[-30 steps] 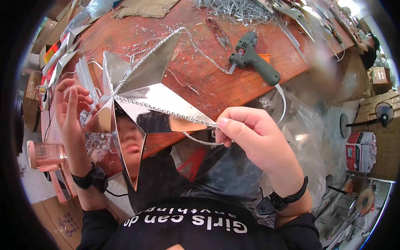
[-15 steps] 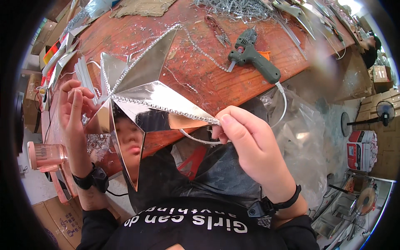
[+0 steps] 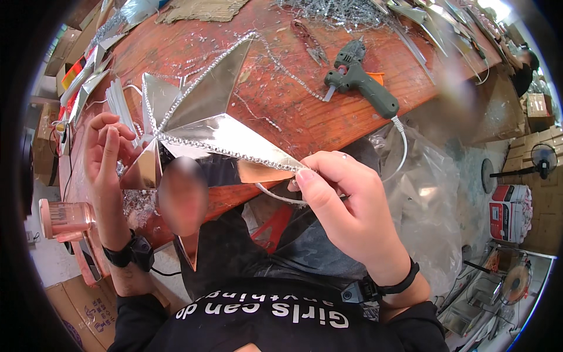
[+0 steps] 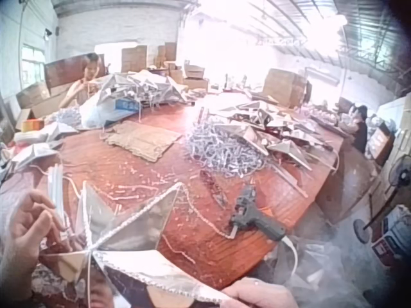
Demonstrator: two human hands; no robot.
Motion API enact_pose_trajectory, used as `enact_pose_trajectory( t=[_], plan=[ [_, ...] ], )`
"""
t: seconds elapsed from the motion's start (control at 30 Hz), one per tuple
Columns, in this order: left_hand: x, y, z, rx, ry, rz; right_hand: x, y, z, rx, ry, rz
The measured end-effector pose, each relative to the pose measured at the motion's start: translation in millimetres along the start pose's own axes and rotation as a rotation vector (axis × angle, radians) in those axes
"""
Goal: The person uses a hot glue gun to apply adhesive to the edges of a silver metallic star ornament. They then press a strip of silver beaded trim onto the glued edges, working around the star's points to attach the decorative border.
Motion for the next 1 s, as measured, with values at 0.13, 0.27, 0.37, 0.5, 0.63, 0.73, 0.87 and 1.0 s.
enact_pose_trajectory(
  t=[0.13, 0.27, 0.37, 0.5, 0.63, 0.73, 0.87, 1.0],
  plan=[
    [1, 0, 1, -0.039, -0.005, -0.027, 3, 4, -2, -0.028, 0.125, 0.116],
    [1, 1, 0, -0.039, -0.013, -0.036, 6, 6, -2, -0.072, 0.145, 0.207],
    [-1, 1, 0, -0.048, -0.013, -0.04, 15, 11, -1, -0.209, 0.15, 0.447],
    [-3, 2, 0, -0.036, -0.049, -0.054, 43, 11, -7, -0.425, 0.161, 0.615],
    [-5, 7, -1, -0.056, -0.028, -0.044, 47, 6, -10, -0.439, 0.082, 0.585],
    [-8, 10, -1, -0.116, -0.034, 0.005, 49, -3, -12, -0.438, 0.144, 0.345],
    [-8, 9, -2, -0.21, -0.129, 0.034, 47, -46, -21, -0.536, 0.397, -0.371],
    [-10, 12, -4, -0.243, -0.157, 0.0, 33, -110, -11, -0.174, 0.375, -0.544]
  ],
)
Point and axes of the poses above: each hand's wrist, its own z-axis towards the middle knuckle, its own y-axis out of the palm, x = y × z, the point moved 7 cm from there along z, towards the middle knuckle, and after that the axes turned 3 degrees about x, right-handed, at the moved point
